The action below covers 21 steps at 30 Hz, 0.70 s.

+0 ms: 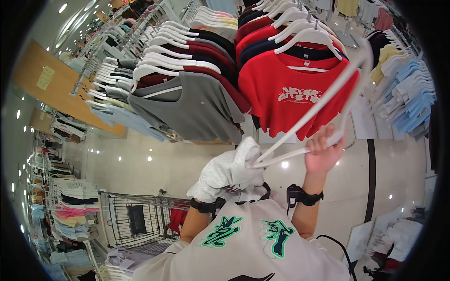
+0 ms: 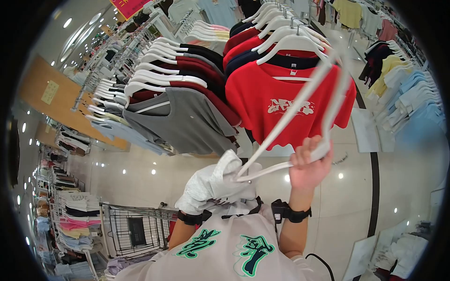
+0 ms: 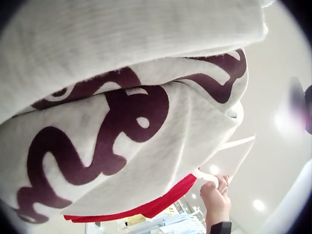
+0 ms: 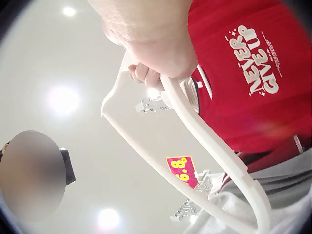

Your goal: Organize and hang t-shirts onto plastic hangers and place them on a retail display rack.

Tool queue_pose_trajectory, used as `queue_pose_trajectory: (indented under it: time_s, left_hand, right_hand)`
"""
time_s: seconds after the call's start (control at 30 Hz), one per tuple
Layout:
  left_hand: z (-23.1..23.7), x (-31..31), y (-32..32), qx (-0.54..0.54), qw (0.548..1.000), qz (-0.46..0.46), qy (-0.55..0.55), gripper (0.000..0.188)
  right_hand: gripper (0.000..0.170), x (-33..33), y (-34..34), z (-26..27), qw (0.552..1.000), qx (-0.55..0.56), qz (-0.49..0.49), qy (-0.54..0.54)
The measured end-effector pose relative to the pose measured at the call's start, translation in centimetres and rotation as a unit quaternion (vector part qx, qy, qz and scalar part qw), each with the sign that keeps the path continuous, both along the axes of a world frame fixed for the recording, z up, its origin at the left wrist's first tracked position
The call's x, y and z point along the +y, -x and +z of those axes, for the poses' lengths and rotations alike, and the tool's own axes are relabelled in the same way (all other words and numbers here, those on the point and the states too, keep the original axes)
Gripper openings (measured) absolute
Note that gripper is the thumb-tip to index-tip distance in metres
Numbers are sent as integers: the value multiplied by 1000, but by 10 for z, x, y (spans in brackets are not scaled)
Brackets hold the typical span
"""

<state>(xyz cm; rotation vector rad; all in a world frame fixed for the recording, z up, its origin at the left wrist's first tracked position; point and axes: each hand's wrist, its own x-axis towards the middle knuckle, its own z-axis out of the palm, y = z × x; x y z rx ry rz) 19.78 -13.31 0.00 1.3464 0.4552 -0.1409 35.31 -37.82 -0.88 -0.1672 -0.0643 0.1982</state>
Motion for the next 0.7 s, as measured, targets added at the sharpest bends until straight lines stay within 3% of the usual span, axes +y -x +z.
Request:
queue_pose_trajectory:
  time_s: [0.03,0.13,0.17,0.23,0.27,0.3,0.33,0.4,0.47,0.57,0.7]
  left_hand:
    - [0,1,1,-131,969,-89,-189,48]
    - [-12,4,3,-157,954,-88,-241,47]
    - [7,0,-2,-157,953,-90,-241,47]
    - [61,-11,-16,-48,865,-194,-461,43]
    - [37,-1,-8,-49,865,-190,-461,43]
    - [-8,14,5,-108,936,-75,-328,40]
    - [-14,19,6,-163,969,42,-182,37]
    - [-27,24,7,-168,965,44,-199,36]
    - [-35,25,8,-173,958,34,-225,35]
    - [-40,24,0,-222,944,19,-244,33]
    - [-34,34,-11,-266,919,15,-292,30]
  right_hand:
    - [47,5,1,-2,998,-32,34,30]
    - [55,11,3,-11,991,-78,83,76]
    - [57,9,2,-13,988,-81,90,93]
    - [60,1,-2,-24,982,-86,102,131]
    - [59,-2,-3,-27,980,-77,101,153]
    - [59,-6,-4,-29,972,-92,119,182]
    - [59,-8,-5,-31,962,-106,137,209]
    - [55,-1,-5,-37,958,-130,166,193]
    - [51,8,3,-41,955,-5,180,237]
    - [46,16,11,-65,933,-124,201,271]
    - [46,36,28,-67,921,-102,214,309]
